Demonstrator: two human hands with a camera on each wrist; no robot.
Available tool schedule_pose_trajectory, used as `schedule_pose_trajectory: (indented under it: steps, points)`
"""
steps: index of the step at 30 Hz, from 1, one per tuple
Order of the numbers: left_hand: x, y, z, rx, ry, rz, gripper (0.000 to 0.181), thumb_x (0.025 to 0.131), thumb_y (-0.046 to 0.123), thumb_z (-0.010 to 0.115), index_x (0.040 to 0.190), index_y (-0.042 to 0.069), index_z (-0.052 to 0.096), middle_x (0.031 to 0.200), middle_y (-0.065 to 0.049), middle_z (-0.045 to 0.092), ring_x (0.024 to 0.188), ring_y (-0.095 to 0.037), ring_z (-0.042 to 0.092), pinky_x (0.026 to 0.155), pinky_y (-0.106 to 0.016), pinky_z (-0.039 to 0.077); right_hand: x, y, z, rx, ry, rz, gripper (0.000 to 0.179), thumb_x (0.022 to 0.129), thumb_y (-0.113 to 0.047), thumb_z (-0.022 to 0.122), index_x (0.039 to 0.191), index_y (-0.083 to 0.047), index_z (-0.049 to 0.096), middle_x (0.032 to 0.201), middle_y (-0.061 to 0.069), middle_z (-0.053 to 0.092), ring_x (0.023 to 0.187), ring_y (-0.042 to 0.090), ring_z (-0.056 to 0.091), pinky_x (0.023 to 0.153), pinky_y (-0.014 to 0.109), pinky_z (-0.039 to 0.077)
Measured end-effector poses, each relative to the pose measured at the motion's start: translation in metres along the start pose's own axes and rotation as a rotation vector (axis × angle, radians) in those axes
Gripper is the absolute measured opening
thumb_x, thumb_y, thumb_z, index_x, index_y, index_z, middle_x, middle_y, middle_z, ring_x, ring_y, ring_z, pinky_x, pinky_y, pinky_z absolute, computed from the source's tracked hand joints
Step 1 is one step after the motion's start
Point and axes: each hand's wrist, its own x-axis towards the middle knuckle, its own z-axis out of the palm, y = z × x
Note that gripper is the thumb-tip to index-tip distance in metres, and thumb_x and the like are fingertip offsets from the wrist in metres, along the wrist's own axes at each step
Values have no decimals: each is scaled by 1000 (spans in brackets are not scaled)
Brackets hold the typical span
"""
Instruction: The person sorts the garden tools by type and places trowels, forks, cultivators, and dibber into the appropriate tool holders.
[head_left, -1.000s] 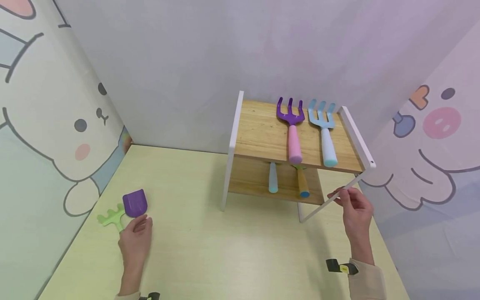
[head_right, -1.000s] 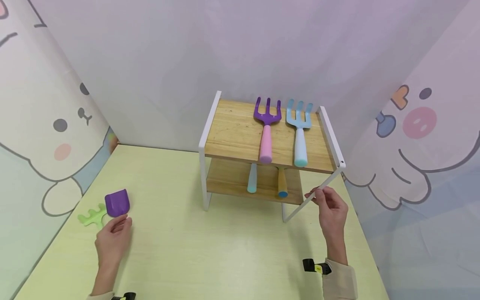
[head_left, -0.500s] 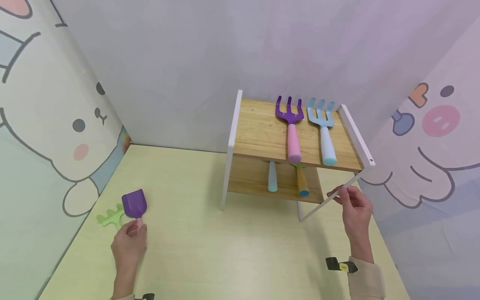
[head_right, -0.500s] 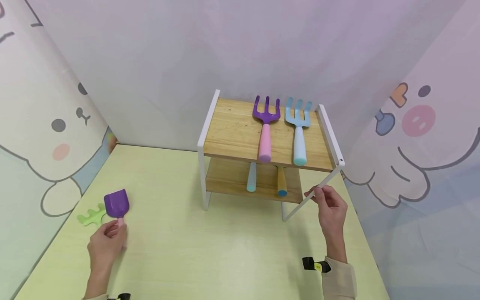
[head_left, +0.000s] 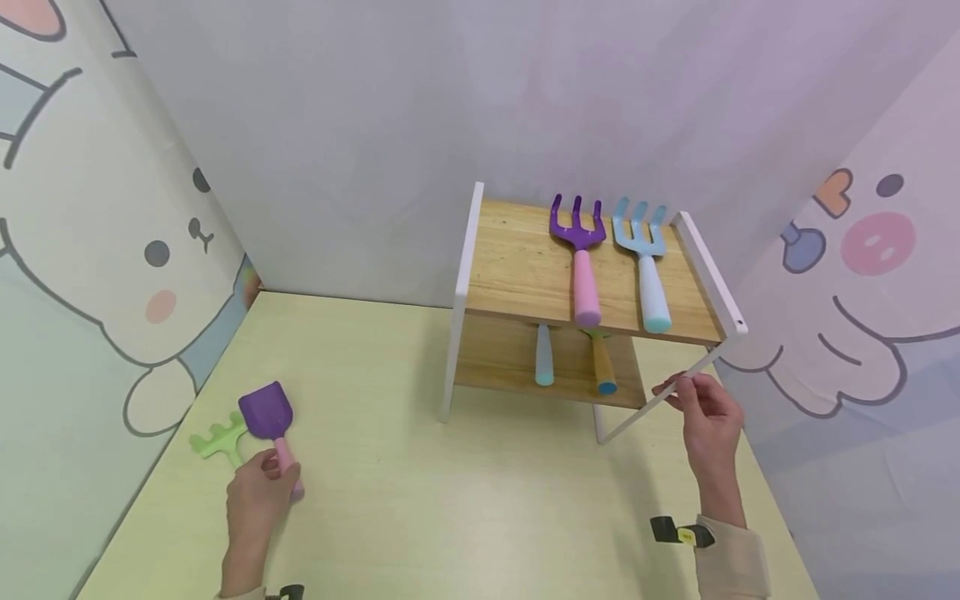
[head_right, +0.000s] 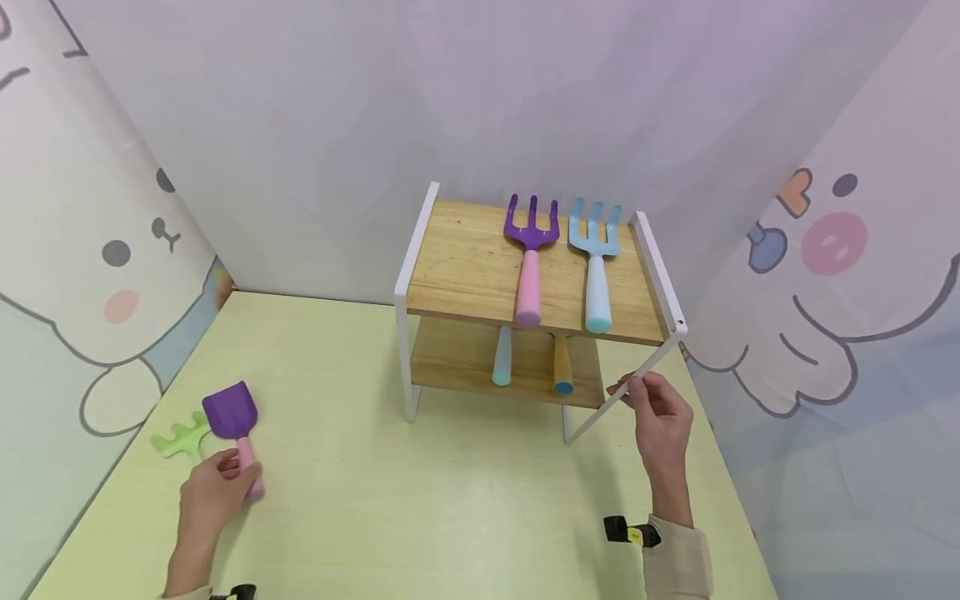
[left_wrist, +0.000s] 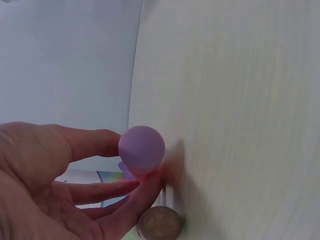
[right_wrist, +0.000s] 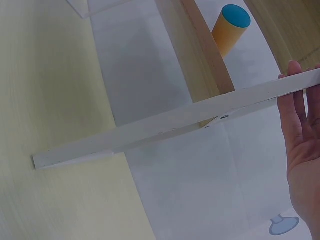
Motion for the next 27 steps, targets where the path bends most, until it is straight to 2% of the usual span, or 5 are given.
schedule_pose_trajectory:
  steps: [9, 16, 20, 24, 27]
  points:
    - [6, -3, -3, -34, -84, -29, 61, 98, 21, 57, 140, -21, 44, 132, -38, 57, 121, -58, 54, 102, -65, 44, -1, -1, 0, -60, 17, 29, 16, 102, 9, 54, 107, 24, 57, 92, 4, 74, 82, 12, 75, 80, 23, 60]
    - [8, -8, -3, -137, -126, -90, 65, 102, 31, 60, 146, -13, 43, 136, -34, 57, 127, -53, 53, 109, -64, 38, 0, -4, 1, -89, 28, 52, 16, 102, 7, 54, 108, 22, 58, 93, 3, 74, 82, 12, 75, 80, 24, 60]
    - [6, -8, -3, -229, -171, -121, 75, 102, 41, 63, 151, -10, 38, 143, -31, 51, 137, -51, 43, 118, -61, 28, 0, -3, 0, -68, 12, 30, 15, 102, 9, 54, 108, 22, 59, 93, 3, 74, 82, 12, 75, 79, 23, 60]
    - [3, -8, -1, -310, -211, -167, 79, 100, 43, 66, 155, -4, 36, 146, -24, 53, 128, -30, 60, 115, -43, 41, 0, -2, 0, -33, 1, 24, 14, 102, 9, 53, 105, 21, 60, 93, 4, 74, 82, 13, 75, 79, 23, 60]
    - [1, -8, 3, -362, -199, -191, 80, 98, 39, 71, 156, -2, 34, 143, -21, 58, 100, -6, 71, 93, -19, 53, 0, -2, 0, -35, 11, 34, 15, 103, 7, 54, 103, 21, 59, 92, 5, 74, 82, 13, 76, 78, 23, 60]
